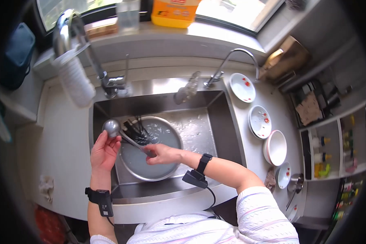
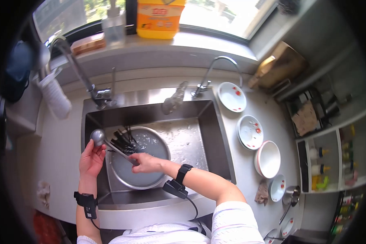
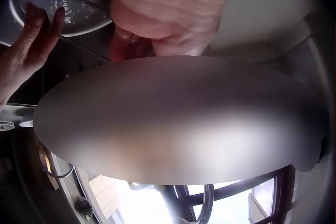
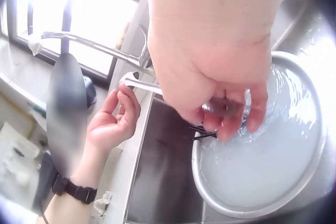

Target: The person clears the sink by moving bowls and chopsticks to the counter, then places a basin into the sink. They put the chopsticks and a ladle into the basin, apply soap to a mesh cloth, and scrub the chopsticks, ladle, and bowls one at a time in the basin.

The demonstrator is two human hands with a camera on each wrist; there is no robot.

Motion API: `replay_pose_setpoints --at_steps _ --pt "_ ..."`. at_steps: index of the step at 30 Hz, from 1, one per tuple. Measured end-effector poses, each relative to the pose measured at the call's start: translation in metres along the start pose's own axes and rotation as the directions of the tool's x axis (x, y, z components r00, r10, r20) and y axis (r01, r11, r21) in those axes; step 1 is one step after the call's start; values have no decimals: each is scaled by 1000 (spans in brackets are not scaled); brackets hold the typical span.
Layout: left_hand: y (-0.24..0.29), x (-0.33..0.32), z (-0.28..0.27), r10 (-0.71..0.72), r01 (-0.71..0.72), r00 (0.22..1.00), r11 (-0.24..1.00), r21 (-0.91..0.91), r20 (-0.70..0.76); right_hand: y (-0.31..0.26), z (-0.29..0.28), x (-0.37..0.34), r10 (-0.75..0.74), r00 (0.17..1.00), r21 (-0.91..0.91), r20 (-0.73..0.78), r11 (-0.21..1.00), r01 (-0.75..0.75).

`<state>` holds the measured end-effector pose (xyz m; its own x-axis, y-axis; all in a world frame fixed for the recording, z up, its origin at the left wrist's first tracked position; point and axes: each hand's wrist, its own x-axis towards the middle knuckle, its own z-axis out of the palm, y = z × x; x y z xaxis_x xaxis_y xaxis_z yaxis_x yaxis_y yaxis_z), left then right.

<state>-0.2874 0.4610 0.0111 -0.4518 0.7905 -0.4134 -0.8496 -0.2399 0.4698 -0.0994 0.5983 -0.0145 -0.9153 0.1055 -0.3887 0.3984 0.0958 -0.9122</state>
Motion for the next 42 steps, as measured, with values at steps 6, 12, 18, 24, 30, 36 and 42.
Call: replay_pose_setpoints --at_steps 6,12,18,24,30,36,42 --pt "-50 6 46 -215 191 966 968 165 144 -4 -35 -89 105 873 -128 -476 974 -187" --pt "-66 6 39 -252 204 964 908 366 87 0 -90 -253 482 567 592 -669 806 13" --pt "-65 17 23 -282 260 959 845 467 -24 29 -112 -331 602 466 742 -649 636 212" --pt "-66 19 1 -293 292 953 817 497 -79 21 -131 -348 785 382 808 -487 571 -143" --pt "-60 14 -14 -282 308 951 803 510 -129 -73 -191 -333 252 434 -40 -865 828 -559" --pt "-59 7 -16 -297 317 947 787 529 -126 -253 -265 -158 -482 503 -640 -717 742 -202" --pt "-52 -7 -16 -327 342 938 816 466 -115 -323 -348 -11 -781 434 -846 -449 214 -488"
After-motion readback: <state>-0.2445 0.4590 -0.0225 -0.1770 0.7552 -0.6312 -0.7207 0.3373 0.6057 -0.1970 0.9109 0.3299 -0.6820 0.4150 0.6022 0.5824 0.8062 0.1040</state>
